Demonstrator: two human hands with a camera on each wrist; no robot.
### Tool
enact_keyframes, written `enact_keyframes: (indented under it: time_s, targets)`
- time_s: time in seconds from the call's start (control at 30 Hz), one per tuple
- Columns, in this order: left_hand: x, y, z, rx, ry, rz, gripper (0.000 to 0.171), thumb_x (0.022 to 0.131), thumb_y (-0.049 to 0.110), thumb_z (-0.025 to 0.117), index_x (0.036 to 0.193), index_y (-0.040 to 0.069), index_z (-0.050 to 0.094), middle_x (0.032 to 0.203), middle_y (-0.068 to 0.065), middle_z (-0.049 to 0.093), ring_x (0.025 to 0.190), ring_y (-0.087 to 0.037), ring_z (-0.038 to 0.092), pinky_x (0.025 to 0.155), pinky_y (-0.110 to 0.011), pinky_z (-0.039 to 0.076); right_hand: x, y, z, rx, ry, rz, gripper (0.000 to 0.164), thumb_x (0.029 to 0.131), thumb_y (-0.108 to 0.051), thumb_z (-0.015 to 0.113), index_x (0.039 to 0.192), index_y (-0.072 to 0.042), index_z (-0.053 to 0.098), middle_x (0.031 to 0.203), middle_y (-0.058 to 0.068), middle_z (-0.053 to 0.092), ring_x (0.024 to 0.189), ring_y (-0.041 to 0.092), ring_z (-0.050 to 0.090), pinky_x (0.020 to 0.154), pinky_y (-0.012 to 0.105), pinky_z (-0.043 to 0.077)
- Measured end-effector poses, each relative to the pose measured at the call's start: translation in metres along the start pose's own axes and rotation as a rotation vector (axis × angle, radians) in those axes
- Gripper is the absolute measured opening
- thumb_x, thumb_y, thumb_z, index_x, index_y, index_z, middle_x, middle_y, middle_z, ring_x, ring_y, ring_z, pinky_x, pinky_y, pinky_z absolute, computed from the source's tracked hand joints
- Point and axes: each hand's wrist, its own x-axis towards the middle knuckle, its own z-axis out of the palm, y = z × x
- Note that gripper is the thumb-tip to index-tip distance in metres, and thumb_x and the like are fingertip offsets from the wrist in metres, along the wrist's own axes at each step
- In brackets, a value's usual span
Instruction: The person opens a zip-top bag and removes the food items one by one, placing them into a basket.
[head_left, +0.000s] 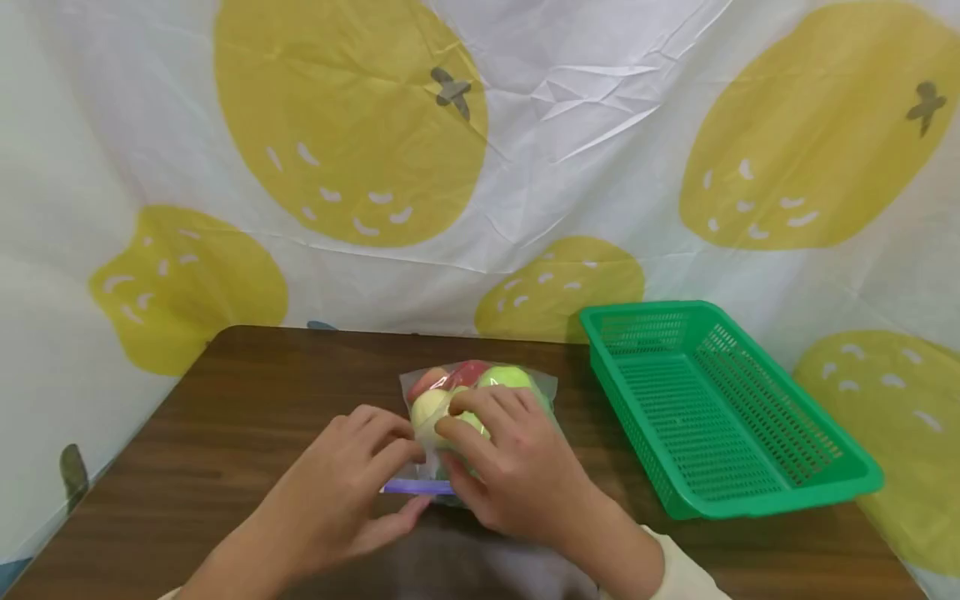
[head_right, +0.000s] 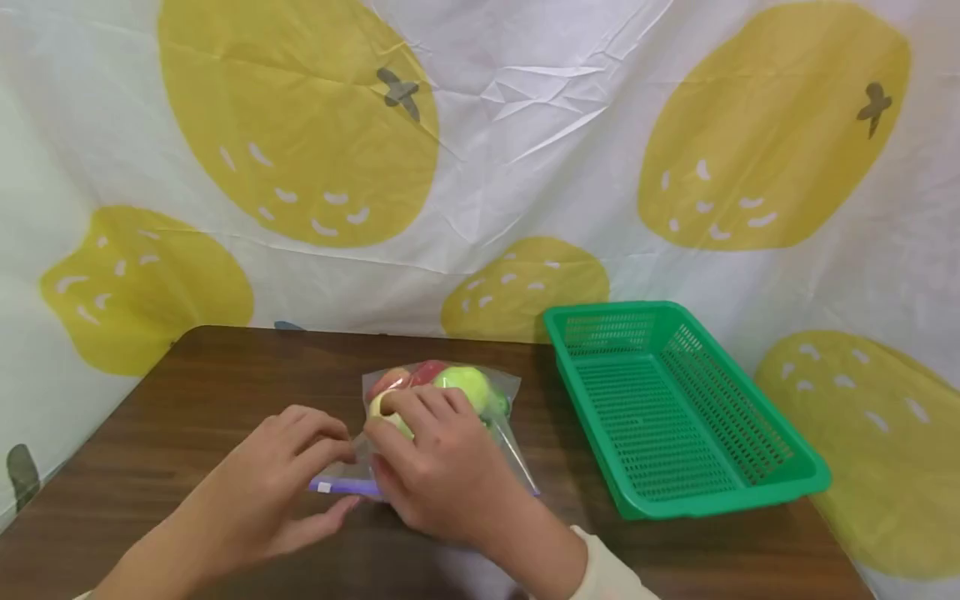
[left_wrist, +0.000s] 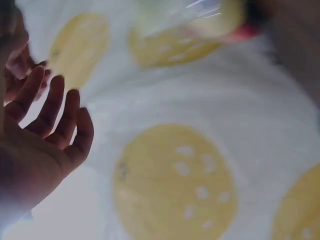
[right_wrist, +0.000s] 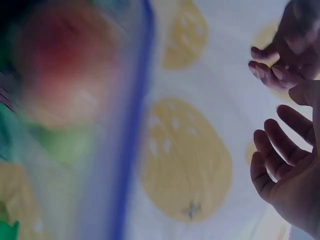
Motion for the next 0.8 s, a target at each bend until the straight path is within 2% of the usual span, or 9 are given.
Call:
enact_keyframes:
  time_s: [0.1,0.17,0.27,0.37,0.5,0.8]
  targets:
    - [-0.026,-0.005,0.010,0.082,-0.086,-0.042,0.055,0.055,0.034,0.092,0.098,0.013,0.066,0.102,-0.007,0.061,0.094,-0.026,0.053,0.065,-0.044,0.048,-0.009,-0.008,0.015,-0.034,-0.053,-0.044,0.023,0.074,-0.023,0.074,0.094,-0.013,0.068,0.095,0.005,0.066,0.083,0.022,0.057,0.064,0.036,0.047]
    - [-0.040,-0.012,0.017,0.128,-0.131,-0.068,0.063,0.049,0.032,0.094,0.102,0.014,0.065,0.105,-0.008,0.060,0.095,-0.028,0.052,0.066,-0.046,0.047,-0.014,-0.013,0.024,-0.032,-0.096,-0.054,0.023,0.076,-0.027,0.073,0.094,-0.015,0.069,0.095,0.003,0.065,0.082,0.020,0.056,0.063,0.034,0.045]
    - [-0.054,-0.023,0.028,0.187,-0.131,-0.078,0.058,0.052,0.021,0.092,0.102,0.014,0.064,0.104,-0.009,0.060,0.091,-0.029,0.053,0.065,-0.046,0.047,-0.020,-0.017,0.036,-0.014,-0.130,-0.061,0.022,0.077,-0.030,0.074,0.093,-0.016,0.068,0.096,0.002,0.065,0.082,0.019,0.055,0.062,0.032,0.044]
    - [-0.061,-0.033,0.037,0.231,-0.110,-0.070,0.048,0.057,0.014,0.088,0.100,0.015,0.064,0.102,-0.008,0.061,0.088,-0.029,0.054,0.064,-0.045,0.047,-0.024,-0.019,0.044,-0.010,-0.153,-0.059,0.023,0.078,-0.031,0.075,0.093,-0.016,0.067,0.097,0.002,0.064,0.083,0.019,0.054,0.062,0.031,0.042]
    - [-0.066,-0.040,0.045,0.252,-0.116,-0.049,0.037,0.063,0.014,0.084,0.094,0.015,0.064,0.096,-0.006,0.062,0.084,-0.027,0.054,0.063,-0.044,0.046,-0.027,-0.019,0.051,-0.015,-0.173,-0.058,0.023,0.078,-0.032,0.074,0.094,-0.017,0.068,0.097,0.001,0.063,0.082,0.019,0.052,0.061,0.031,0.041]
    - [-0.071,-0.045,0.046,0.247,-0.100,-0.032,0.019,0.068,0.017,0.074,0.083,0.011,0.064,0.085,-0.003,0.062,0.081,-0.024,0.054,0.062,-0.040,0.043,-0.026,-0.015,0.055,-0.002,-0.173,-0.009,0.018,0.081,-0.027,0.072,0.094,-0.015,0.068,0.098,0.002,0.062,0.082,0.020,0.052,0.062,0.033,0.043]
